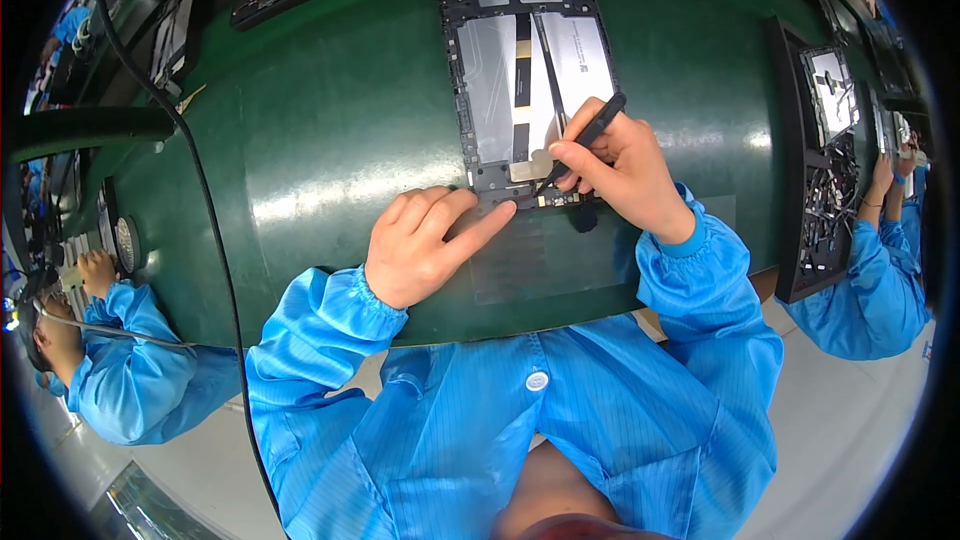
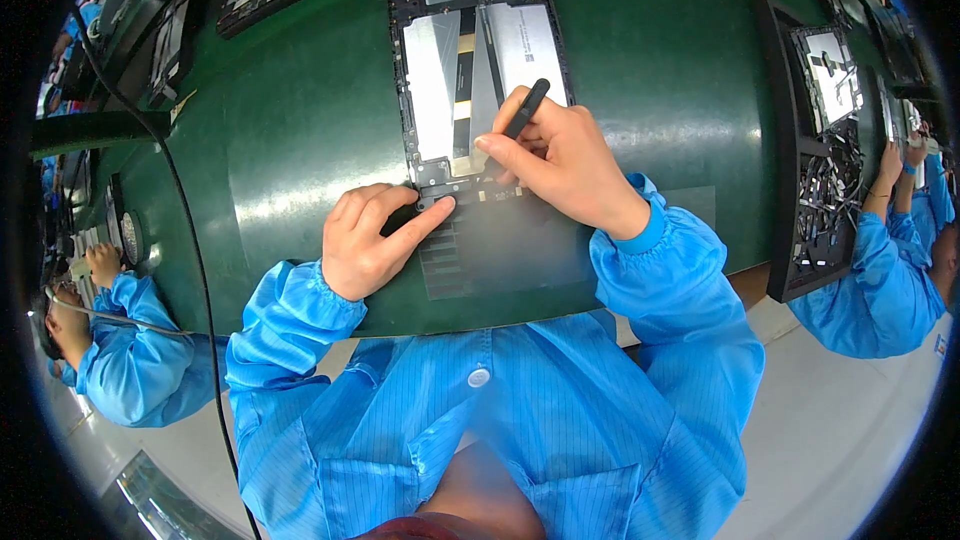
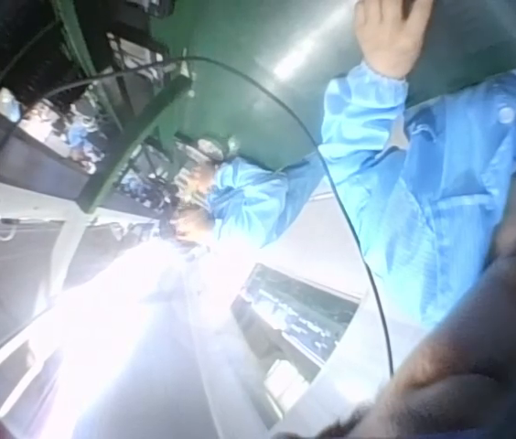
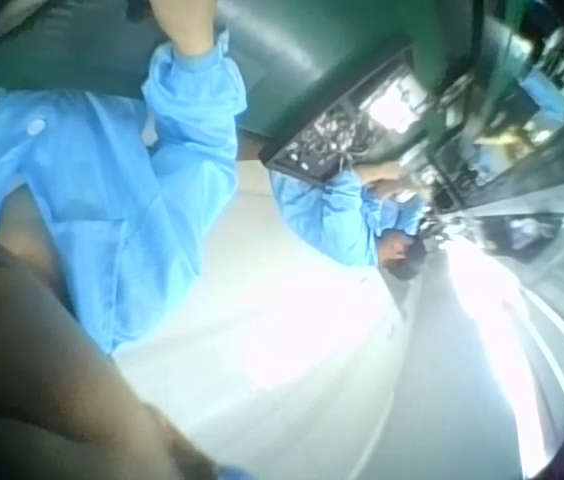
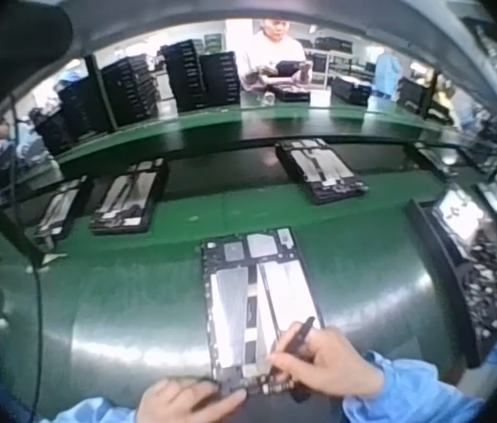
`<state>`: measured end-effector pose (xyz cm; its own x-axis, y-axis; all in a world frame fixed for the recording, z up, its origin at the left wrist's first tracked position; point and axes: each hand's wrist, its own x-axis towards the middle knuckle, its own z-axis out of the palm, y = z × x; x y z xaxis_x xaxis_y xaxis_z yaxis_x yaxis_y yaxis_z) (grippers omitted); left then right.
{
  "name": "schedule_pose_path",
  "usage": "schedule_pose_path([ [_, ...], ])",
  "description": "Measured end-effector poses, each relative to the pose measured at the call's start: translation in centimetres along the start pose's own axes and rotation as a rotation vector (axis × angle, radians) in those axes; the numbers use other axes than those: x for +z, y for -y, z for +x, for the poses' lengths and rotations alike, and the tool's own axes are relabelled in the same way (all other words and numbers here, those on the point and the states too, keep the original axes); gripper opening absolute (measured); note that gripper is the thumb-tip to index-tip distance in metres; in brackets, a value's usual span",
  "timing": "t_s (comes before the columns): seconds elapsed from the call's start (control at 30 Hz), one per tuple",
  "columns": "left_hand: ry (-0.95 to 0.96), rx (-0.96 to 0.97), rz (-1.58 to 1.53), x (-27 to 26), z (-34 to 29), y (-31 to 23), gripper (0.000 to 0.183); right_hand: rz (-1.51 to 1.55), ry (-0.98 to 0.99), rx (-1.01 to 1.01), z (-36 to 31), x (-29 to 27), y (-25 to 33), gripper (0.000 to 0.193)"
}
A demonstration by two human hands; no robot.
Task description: The person assembles tablet screens by connecting internal components and flex cables to a chassis, using tweezers and a pry tool.
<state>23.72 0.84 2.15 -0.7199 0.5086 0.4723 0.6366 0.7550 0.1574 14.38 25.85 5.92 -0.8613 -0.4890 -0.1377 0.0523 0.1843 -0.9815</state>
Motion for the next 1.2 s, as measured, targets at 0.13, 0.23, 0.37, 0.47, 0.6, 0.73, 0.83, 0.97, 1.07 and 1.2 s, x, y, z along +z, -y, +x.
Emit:
schedule_pose_path([
  [0.13,0.015,0.002,0.019,-0.1,0.1,-0.2,0.056,-0.012,-0.002,-0.006,-0.1,0.1,0.0,0.017],
  [0.23,0.019,0.001,0.018,-0.2,0.1,-0.3,0.055,-0.016,0.003,-0.006,-0.1,0.0,0.0,0.017],
  [0.37,0.029,-0.002,0.014,-0.2,0.1,-0.4,0.054,-0.031,0.008,-0.017,-0.2,0.0,0.1,0.017],
  [0.47,0.034,-0.015,0.012,-0.3,0.2,-0.6,0.053,-0.029,0.005,-0.017,-0.2,0.1,0.1,0.017],
  [0.6,0.034,-0.046,0.012,-0.3,1.1,-1.4,0.054,-0.035,-0.001,-0.019,-0.1,0.2,-0.1,0.017],
  [0.73,0.067,-0.036,0.002,-0.2,1.7,-1.5,0.054,-0.053,-0.027,-0.044,-0.1,0.0,-0.4,0.017],
  [0.83,0.051,-0.031,-0.026,-0.1,0.8,-0.4,0.052,-0.02,-0.053,-0.064,-0.1,-0.2,-0.5,0.017],
  [0.97,0.052,-0.009,-0.011,0.0,0.5,-0.1,0.051,0.056,-0.052,-0.032,0.1,-0.3,-0.6,0.016],
  [1.07,-0.068,0.095,-0.054,1.1,2.1,-0.4,0.047,0.115,-0.045,-0.063,-0.2,-0.5,-1.2,0.014],
  [1.2,0.061,0.016,0.002,1.4,4.8,-0.7,0.05,0.224,-0.267,-0.338,-0.3,-0.7,-2.8,0.008],
])
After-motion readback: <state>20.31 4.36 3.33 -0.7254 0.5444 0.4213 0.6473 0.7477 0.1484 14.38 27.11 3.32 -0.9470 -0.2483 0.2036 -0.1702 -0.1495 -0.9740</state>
